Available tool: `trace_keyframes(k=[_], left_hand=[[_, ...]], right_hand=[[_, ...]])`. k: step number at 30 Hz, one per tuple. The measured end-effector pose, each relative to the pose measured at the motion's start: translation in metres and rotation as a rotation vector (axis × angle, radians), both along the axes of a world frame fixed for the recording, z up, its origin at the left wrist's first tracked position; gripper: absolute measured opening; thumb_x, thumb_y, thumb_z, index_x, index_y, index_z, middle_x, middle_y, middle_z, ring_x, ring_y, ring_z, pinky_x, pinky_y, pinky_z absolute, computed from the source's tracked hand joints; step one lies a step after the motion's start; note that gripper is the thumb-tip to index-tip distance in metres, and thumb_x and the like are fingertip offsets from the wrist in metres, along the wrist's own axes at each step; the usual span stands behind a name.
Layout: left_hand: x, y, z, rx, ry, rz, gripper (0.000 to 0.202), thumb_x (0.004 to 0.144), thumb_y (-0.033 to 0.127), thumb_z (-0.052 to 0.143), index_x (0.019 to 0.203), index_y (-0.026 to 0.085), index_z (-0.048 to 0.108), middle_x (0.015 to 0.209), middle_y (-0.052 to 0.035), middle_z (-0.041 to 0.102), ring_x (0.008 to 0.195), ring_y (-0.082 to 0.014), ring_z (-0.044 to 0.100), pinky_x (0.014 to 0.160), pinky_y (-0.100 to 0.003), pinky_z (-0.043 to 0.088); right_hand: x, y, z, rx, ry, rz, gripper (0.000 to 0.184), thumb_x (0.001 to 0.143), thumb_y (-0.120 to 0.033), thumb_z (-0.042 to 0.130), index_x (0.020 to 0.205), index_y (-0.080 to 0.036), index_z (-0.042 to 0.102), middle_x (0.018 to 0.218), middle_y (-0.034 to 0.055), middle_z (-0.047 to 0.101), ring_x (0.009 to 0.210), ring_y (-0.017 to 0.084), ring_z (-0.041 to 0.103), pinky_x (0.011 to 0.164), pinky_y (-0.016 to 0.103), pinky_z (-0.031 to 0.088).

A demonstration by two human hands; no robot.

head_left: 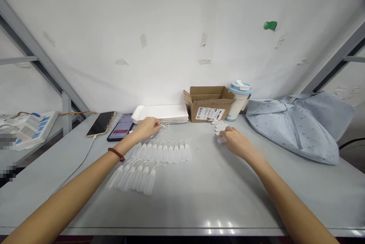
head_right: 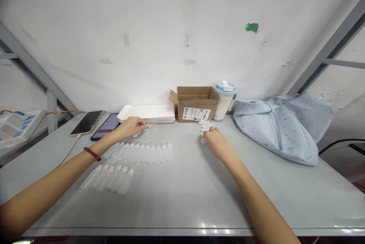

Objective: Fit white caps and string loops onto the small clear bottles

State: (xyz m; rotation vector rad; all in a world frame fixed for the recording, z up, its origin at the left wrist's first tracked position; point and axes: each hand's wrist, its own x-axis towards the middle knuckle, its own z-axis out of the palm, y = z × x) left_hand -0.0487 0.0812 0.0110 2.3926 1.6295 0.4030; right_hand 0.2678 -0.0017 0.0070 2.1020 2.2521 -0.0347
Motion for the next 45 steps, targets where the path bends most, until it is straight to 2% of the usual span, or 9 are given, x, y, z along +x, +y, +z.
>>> trace_keyframes(k=[3, 6, 9, 12, 17, 25, 34, 39, 45], left_hand=[[0.002, -0.006, 0.01, 0.027, -0.041, 0.019, 0.023, 0.075, 0.026, 0.046, 0.071, 0.015, 0.065, 0.07, -0.0064, 0.067, 0.069, -0.0191, 0.06, 0.061, -0.026, 0.04], [0.012, -0.023, 0.021, 0.018, -0.139, 0.017, 0.024, 0.076, 0.03, 0.047, 0.074, 0.015, 0.065, 0.074, -0.0042, 0.068, 0.072, -0.0173, 0.06, 0.064, -0.025, 0.042], [0.03, -0.05, 0.026, -0.115, -0.444, 0.026, 0.022, 0.073, 0.034, 0.055, 0.073, 0.015, 0.064, 0.074, -0.0032, 0.067, 0.072, -0.0171, 0.06, 0.063, -0.025, 0.043], [0.05, -0.076, 0.023, -0.233, -0.637, 0.022, 0.02, 0.073, 0.034, 0.056, 0.072, 0.015, 0.062, 0.071, -0.0022, 0.065, 0.068, -0.0162, 0.059, 0.059, -0.025, 0.043], [0.07, -0.098, 0.011, -0.383, -0.884, 0.045, 0.019, 0.075, 0.034, 0.056, 0.074, 0.015, 0.059, 0.068, -0.0014, 0.062, 0.066, -0.0144, 0.056, 0.059, -0.025, 0.042], [0.07, -0.105, 0.005, -0.583, -1.116, 0.02, 0.02, 0.076, 0.032, 0.058, 0.07, 0.014, 0.057, 0.071, -0.0016, 0.059, 0.063, -0.0106, 0.051, 0.063, -0.025, 0.041], [0.071, -0.108, 0.001, -0.665, -1.24, -0.05, 0.023, 0.079, 0.035, 0.059, 0.076, 0.012, 0.06, 0.073, -0.0027, 0.058, 0.07, -0.0122, 0.053, 0.067, -0.026, 0.041], [0.07, -0.109, 0.0, -0.628, -1.213, -0.092, 0.021, 0.079, 0.033, 0.061, 0.087, 0.014, 0.063, 0.073, -0.0014, 0.06, 0.071, -0.0119, 0.054, 0.07, -0.026, 0.042], [0.068, -0.108, -0.002, -0.58, -1.124, -0.123, 0.019, 0.078, 0.033, 0.063, 0.084, 0.015, 0.064, 0.074, -0.0004, 0.061, 0.068, -0.0104, 0.054, 0.068, -0.024, 0.042]], right_hand=[[-0.001, -0.001, 0.0, 0.062, 0.123, 0.052, 0.033, 0.075, 0.0, 0.046, 0.101, -0.016, 0.06, 0.104, 0.0107, 0.058, 0.091, 0.021, 0.056, 0.064, 0.026, 0.041], [-0.009, -0.004, -0.003, 0.222, 0.42, 0.195, 0.021, 0.077, -0.01, 0.05, 0.097, -0.016, 0.057, 0.096, 0.0078, 0.058, 0.077, 0.017, 0.057, 0.066, 0.028, 0.044], [-0.026, -0.013, -0.006, 0.378, 0.668, 0.319, 0.014, 0.079, -0.018, 0.051, 0.093, -0.017, 0.055, 0.087, 0.0055, 0.059, 0.069, 0.016, 0.056, 0.063, 0.029, 0.046], [-0.049, -0.027, -0.007, 0.475, 0.851, 0.396, 0.012, 0.081, -0.022, 0.054, 0.092, -0.019, 0.056, 0.087, 0.0052, 0.062, 0.073, 0.016, 0.058, 0.065, 0.029, 0.048], [-0.073, -0.047, -0.009, 0.48, 1.072, 0.408, 0.011, 0.081, -0.021, 0.057, 0.093, -0.02, 0.056, 0.09, 0.0056, 0.063, 0.077, 0.015, 0.059, 0.062, 0.026, 0.049], [-0.077, -0.051, -0.014, 0.5, 1.189, 0.348, 0.014, 0.081, -0.024, 0.059, 0.093, -0.02, 0.056, 0.091, 0.0065, 0.063, 0.08, 0.017, 0.06, 0.067, 0.03, 0.052], [-0.08, -0.053, -0.018, 0.476, 1.203, 0.337, 0.015, 0.08, -0.022, 0.06, 0.094, -0.02, 0.055, 0.085, 0.0036, 0.063, 0.077, 0.015, 0.063, 0.071, 0.029, 0.054], [-0.08, -0.053, -0.018, 0.491, 1.159, 0.314, 0.013, 0.08, -0.024, 0.061, 0.092, -0.019, 0.056, 0.08, 0.002, 0.064, 0.069, 0.013, 0.062, 0.063, 0.026, 0.053], [-0.081, -0.056, -0.017, 0.441, 1.141, 0.33, 0.015, 0.083, -0.026, 0.057, 0.096, -0.02, 0.053, 0.08, 0.0024, 0.068, 0.067, 0.014, 0.064, 0.059, 0.024, 0.052]])
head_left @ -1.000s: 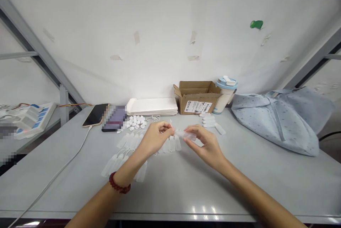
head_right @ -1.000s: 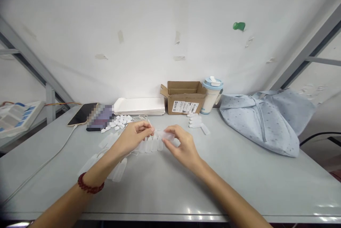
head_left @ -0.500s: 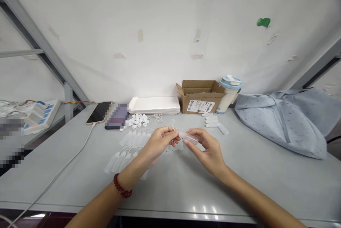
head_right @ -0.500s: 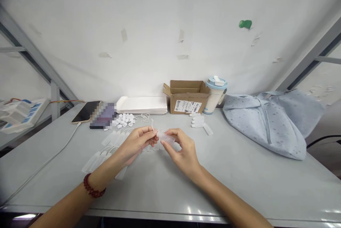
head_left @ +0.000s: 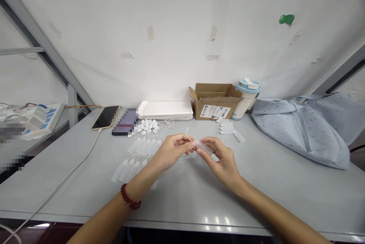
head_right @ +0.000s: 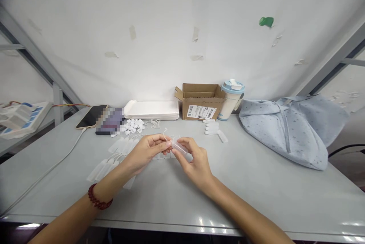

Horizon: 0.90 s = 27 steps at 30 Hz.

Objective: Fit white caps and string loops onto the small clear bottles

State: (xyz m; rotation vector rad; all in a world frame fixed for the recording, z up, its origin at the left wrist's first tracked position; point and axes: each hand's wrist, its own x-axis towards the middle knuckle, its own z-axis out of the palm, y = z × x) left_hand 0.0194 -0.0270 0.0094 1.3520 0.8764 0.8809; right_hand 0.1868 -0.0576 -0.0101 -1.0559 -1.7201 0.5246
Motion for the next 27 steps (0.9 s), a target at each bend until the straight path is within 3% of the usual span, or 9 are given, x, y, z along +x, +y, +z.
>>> trace_keyframes(k=[7, 10, 13, 16, 18, 21, 24, 27], left_hand=[[-0.001, -0.001, -0.001, 0.098, 0.014, -0.058, 0.017, 0.081, 0.03, 0.059, 0.088, 0.015, 0.065, 0.088, -0.0037, 0.064, 0.084, -0.0152, 0.058, 0.079, -0.027, 0.044], [0.0, -0.003, -0.001, 0.115, 0.014, -0.068, 0.016, 0.081, 0.029, 0.058, 0.087, 0.015, 0.065, 0.089, -0.0039, 0.064, 0.084, -0.0153, 0.058, 0.078, -0.027, 0.045], [0.0, -0.003, -0.002, 0.093, 0.02, -0.002, 0.016, 0.078, 0.028, 0.061, 0.087, 0.015, 0.062, 0.087, -0.0036, 0.063, 0.081, -0.0151, 0.06, 0.077, -0.027, 0.047], [0.001, -0.003, -0.003, 0.123, 0.115, 0.152, 0.018, 0.075, 0.027, 0.064, 0.087, 0.015, 0.059, 0.083, -0.0035, 0.063, 0.078, -0.016, 0.061, 0.074, -0.029, 0.049], [0.002, -0.004, -0.005, 0.249, 0.259, 0.248, 0.013, 0.076, 0.025, 0.061, 0.084, 0.016, 0.059, 0.08, -0.0032, 0.064, 0.075, -0.016, 0.06, 0.072, -0.03, 0.048], [0.004, -0.008, -0.006, 0.581, 0.411, 0.309, 0.005, 0.08, 0.019, 0.054, 0.081, 0.017, 0.059, 0.079, -0.0031, 0.063, 0.072, -0.0149, 0.057, 0.069, -0.029, 0.046], [0.005, -0.014, -0.007, 0.89, 0.435, 0.247, 0.013, 0.082, 0.014, 0.051, 0.093, 0.017, 0.057, 0.094, -0.0071, 0.06, 0.087, -0.0175, 0.056, 0.077, -0.031, 0.046], [0.006, -0.017, -0.008, 1.015, 0.533, 0.107, 0.024, 0.082, 0.014, 0.052, 0.106, 0.017, 0.053, 0.109, -0.0107, 0.055, 0.103, -0.0213, 0.05, 0.086, -0.036, 0.045]], right_hand=[[-0.001, -0.001, -0.005, -0.03, -0.122, 0.04, 0.032, 0.087, -0.026, 0.049, 0.118, -0.018, 0.05, 0.08, 0.0039, 0.068, 0.064, 0.015, 0.062, 0.051, 0.022, 0.047], [0.001, -0.001, -0.005, -0.001, -0.139, 0.071, 0.034, 0.088, -0.025, 0.045, 0.122, -0.018, 0.049, 0.085, 0.0054, 0.067, 0.07, 0.015, 0.063, 0.056, 0.024, 0.049], [0.001, -0.002, -0.004, -0.016, -0.125, 0.09, 0.033, 0.089, -0.025, 0.045, 0.121, -0.018, 0.05, 0.088, 0.006, 0.067, 0.075, 0.016, 0.064, 0.065, 0.027, 0.051], [0.0, -0.002, -0.005, -0.101, -0.057, 0.105, 0.03, 0.089, -0.027, 0.047, 0.117, -0.018, 0.052, 0.084, 0.0051, 0.067, 0.076, 0.017, 0.065, 0.067, 0.028, 0.051], [-0.001, -0.001, -0.006, -0.178, 0.018, 0.117, 0.028, 0.088, -0.03, 0.048, 0.114, -0.019, 0.052, 0.083, 0.0053, 0.067, 0.08, 0.018, 0.065, 0.069, 0.029, 0.052], [-0.002, 0.0, -0.007, -0.297, 0.135, 0.126, 0.026, 0.087, -0.034, 0.05, 0.108, -0.019, 0.053, 0.083, 0.0053, 0.066, 0.083, 0.019, 0.065, 0.072, 0.032, 0.052], [-0.002, 0.001, -0.004, -0.389, 0.266, 0.161, 0.026, 0.085, -0.037, 0.052, 0.103, -0.019, 0.053, 0.087, 0.0058, 0.067, 0.086, 0.019, 0.064, 0.077, 0.034, 0.051], [-0.003, 0.001, 0.0, -0.463, 0.365, 0.205, 0.025, 0.085, -0.038, 0.053, 0.101, -0.018, 0.052, 0.089, 0.0066, 0.067, 0.086, 0.018, 0.064, 0.078, 0.034, 0.05]])
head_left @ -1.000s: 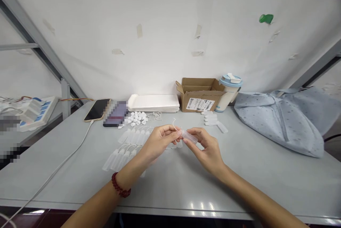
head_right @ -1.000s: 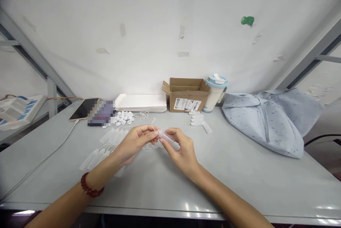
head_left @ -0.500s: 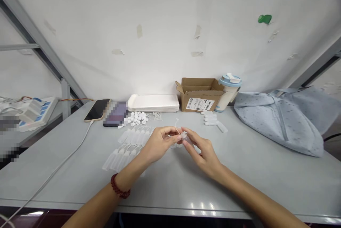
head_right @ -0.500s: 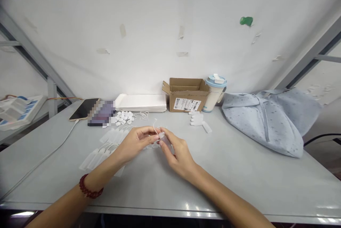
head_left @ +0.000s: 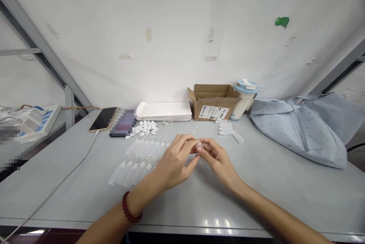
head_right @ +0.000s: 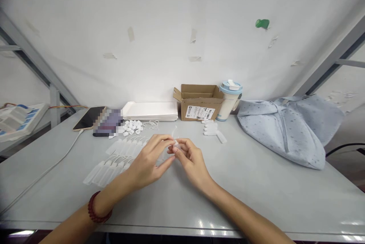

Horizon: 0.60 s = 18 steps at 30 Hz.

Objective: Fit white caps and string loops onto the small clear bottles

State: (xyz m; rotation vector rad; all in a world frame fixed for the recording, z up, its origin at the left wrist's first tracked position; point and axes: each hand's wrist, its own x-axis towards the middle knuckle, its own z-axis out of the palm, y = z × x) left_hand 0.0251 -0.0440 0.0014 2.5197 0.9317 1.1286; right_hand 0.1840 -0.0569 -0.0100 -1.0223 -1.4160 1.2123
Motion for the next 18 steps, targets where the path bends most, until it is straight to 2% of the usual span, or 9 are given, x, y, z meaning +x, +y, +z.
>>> trace_keyframes(k=[6, 9, 12, 14, 18], left_hand=[[-0.001, 0.0, 0.001, 0.078, 0.205, 0.006, 0.029, 0.081, 0.024, 0.059, 0.107, 0.016, 0.05, 0.11, -0.011, 0.056, 0.104, -0.0252, 0.047, 0.087, -0.041, 0.044], [-0.001, -0.002, 0.004, 0.084, 0.258, 0.012, 0.027, 0.08, 0.02, 0.057, 0.106, 0.013, 0.051, 0.108, -0.011, 0.057, 0.104, -0.0255, 0.047, 0.088, -0.041, 0.044], [-0.009, -0.01, 0.006, 0.071, 0.255, 0.011, 0.028, 0.08, 0.017, 0.055, 0.107, 0.013, 0.051, 0.109, -0.0111, 0.057, 0.106, -0.0251, 0.046, 0.092, -0.041, 0.043], [-0.022, -0.018, 0.005, 0.028, 0.245, 0.015, 0.033, 0.079, 0.017, 0.055, 0.112, 0.015, 0.05, 0.112, -0.0106, 0.056, 0.109, -0.0247, 0.045, 0.095, -0.041, 0.041], [-0.059, -0.041, 0.001, -0.149, 0.304, 0.016, 0.049, 0.077, 0.018, 0.059, 0.124, 0.021, 0.043, 0.121, -0.0078, 0.054, 0.117, -0.025, 0.04, 0.096, -0.04, 0.043]], right_hand=[[-0.003, -0.002, 0.002, -0.074, 0.034, -0.01, 0.023, 0.083, -0.037, 0.055, 0.094, -0.018, 0.053, 0.077, 0.0033, 0.067, 0.074, 0.016, 0.063, 0.074, 0.033, 0.05], [-0.006, -0.004, 0.0, -0.072, 0.034, 0.008, 0.022, 0.085, -0.037, 0.053, 0.095, -0.018, 0.053, 0.07, 0.0002, 0.064, 0.07, 0.014, 0.062, 0.073, 0.031, 0.05], [-0.009, -0.008, -0.001, -0.022, -0.006, 0.052, 0.021, 0.087, -0.036, 0.05, 0.098, -0.018, 0.053, 0.075, 0.0009, 0.065, 0.074, 0.014, 0.062, 0.074, 0.029, 0.049], [-0.01, -0.011, 0.0, 0.021, -0.101, 0.101, 0.022, 0.088, -0.033, 0.048, 0.102, -0.018, 0.056, 0.082, 0.0027, 0.065, 0.077, 0.014, 0.061, 0.072, 0.027, 0.048], [-0.014, -0.021, 0.004, 0.136, -0.434, 0.298, 0.021, 0.087, -0.026, 0.048, 0.103, -0.019, 0.061, 0.086, 0.0024, 0.065, 0.068, 0.013, 0.056, 0.061, 0.024, 0.045]])
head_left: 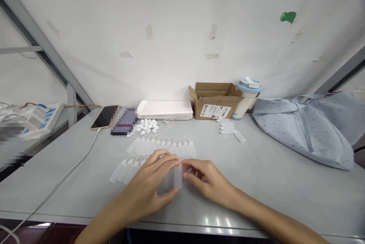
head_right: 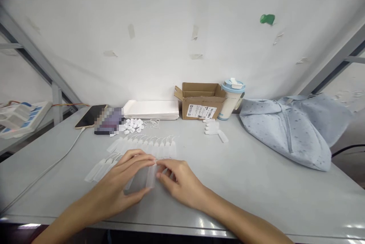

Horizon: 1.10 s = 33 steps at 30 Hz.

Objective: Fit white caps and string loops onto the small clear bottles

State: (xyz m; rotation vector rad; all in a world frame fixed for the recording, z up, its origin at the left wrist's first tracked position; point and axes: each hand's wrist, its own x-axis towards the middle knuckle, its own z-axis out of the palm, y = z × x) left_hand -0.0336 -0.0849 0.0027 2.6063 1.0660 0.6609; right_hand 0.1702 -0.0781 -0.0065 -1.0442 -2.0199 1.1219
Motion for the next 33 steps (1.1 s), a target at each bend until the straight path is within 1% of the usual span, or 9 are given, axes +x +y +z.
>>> trace_keyframes(k=[2, 4, 7, 11, 14, 21, 28, 33], left_hand=[[-0.017, -0.011, -0.003, -0.078, 0.054, 0.009, 0.053, 0.078, 0.018, 0.058, 0.128, 0.024, 0.041, 0.124, -0.0068, 0.053, 0.121, -0.0255, 0.038, 0.096, -0.041, 0.043], [-0.03, -0.018, -0.005, -0.114, 0.101, 0.01, 0.054, 0.078, 0.019, 0.058, 0.129, 0.026, 0.041, 0.126, -0.0061, 0.053, 0.123, -0.0261, 0.037, 0.097, -0.041, 0.044], [-0.04, -0.022, -0.01, -0.123, 0.152, 0.017, 0.055, 0.078, 0.019, 0.057, 0.129, 0.027, 0.042, 0.127, -0.0046, 0.053, 0.125, -0.0264, 0.037, 0.098, -0.042, 0.043], [-0.043, -0.016, -0.012, -0.093, 0.149, 0.03, 0.056, 0.077, 0.017, 0.056, 0.13, 0.027, 0.043, 0.126, -0.0034, 0.055, 0.124, -0.0263, 0.039, 0.098, -0.041, 0.044], [-0.042, -0.011, -0.011, -0.067, 0.141, 0.031, 0.055, 0.076, 0.016, 0.055, 0.129, 0.026, 0.045, 0.125, -0.0035, 0.056, 0.123, -0.0268, 0.04, 0.097, -0.042, 0.044], [-0.043, -0.007, -0.012, -0.092, 0.177, 0.05, 0.052, 0.076, 0.015, 0.053, 0.127, 0.026, 0.047, 0.127, -0.0028, 0.054, 0.125, -0.0253, 0.038, 0.1, -0.042, 0.041], [-0.045, -0.007, -0.013, -0.082, 0.16, 0.063, 0.049, 0.076, 0.016, 0.055, 0.123, 0.026, 0.05, 0.128, -0.0043, 0.054, 0.125, -0.0264, 0.039, 0.099, -0.043, 0.042], [-0.045, -0.005, -0.015, -0.071, 0.162, 0.063, 0.046, 0.077, 0.017, 0.054, 0.122, 0.026, 0.051, 0.128, -0.0033, 0.054, 0.125, -0.0257, 0.038, 0.099, -0.042, 0.042]], right_hand=[[-0.002, -0.005, 0.001, 0.06, -0.116, 0.106, 0.022, 0.086, -0.023, 0.05, 0.105, -0.019, 0.061, 0.092, 0.0034, 0.064, 0.07, 0.013, 0.056, 0.067, 0.026, 0.047], [-0.004, -0.008, -0.001, 0.106, -0.186, 0.189, 0.026, 0.085, -0.023, 0.052, 0.11, -0.019, 0.058, 0.1, 0.0058, 0.062, 0.08, 0.015, 0.058, 0.076, 0.028, 0.047], [-0.007, -0.011, -0.004, 0.154, -0.25, 0.268, 0.034, 0.086, -0.025, 0.051, 0.119, -0.02, 0.053, 0.109, 0.008, 0.058, 0.096, 0.019, 0.057, 0.084, 0.031, 0.046], [-0.008, -0.011, -0.005, 0.193, -0.292, 0.289, 0.038, 0.087, -0.027, 0.051, 0.124, -0.02, 0.05, 0.115, 0.0094, 0.055, 0.106, 0.021, 0.052, 0.089, 0.033, 0.045], [-0.009, -0.01, -0.004, 0.208, -0.296, 0.305, 0.04, 0.087, -0.028, 0.051, 0.126, -0.021, 0.048, 0.117, 0.0096, 0.054, 0.108, 0.022, 0.049, 0.091, 0.035, 0.044], [-0.01, -0.011, -0.006, 0.26, -0.275, 0.347, 0.044, 0.085, -0.025, 0.053, 0.128, -0.019, 0.045, 0.124, 0.0085, 0.051, 0.113, 0.021, 0.044, 0.098, 0.034, 0.038], [-0.009, -0.011, -0.006, 0.292, -0.297, 0.364, 0.045, 0.085, -0.027, 0.054, 0.129, -0.019, 0.045, 0.126, 0.0087, 0.05, 0.114, 0.021, 0.043, 0.098, 0.034, 0.037], [-0.01, -0.011, -0.006, 0.3, -0.305, 0.365, 0.046, 0.084, -0.027, 0.056, 0.128, -0.019, 0.046, 0.126, 0.0085, 0.051, 0.114, 0.021, 0.043, 0.098, 0.033, 0.037]])
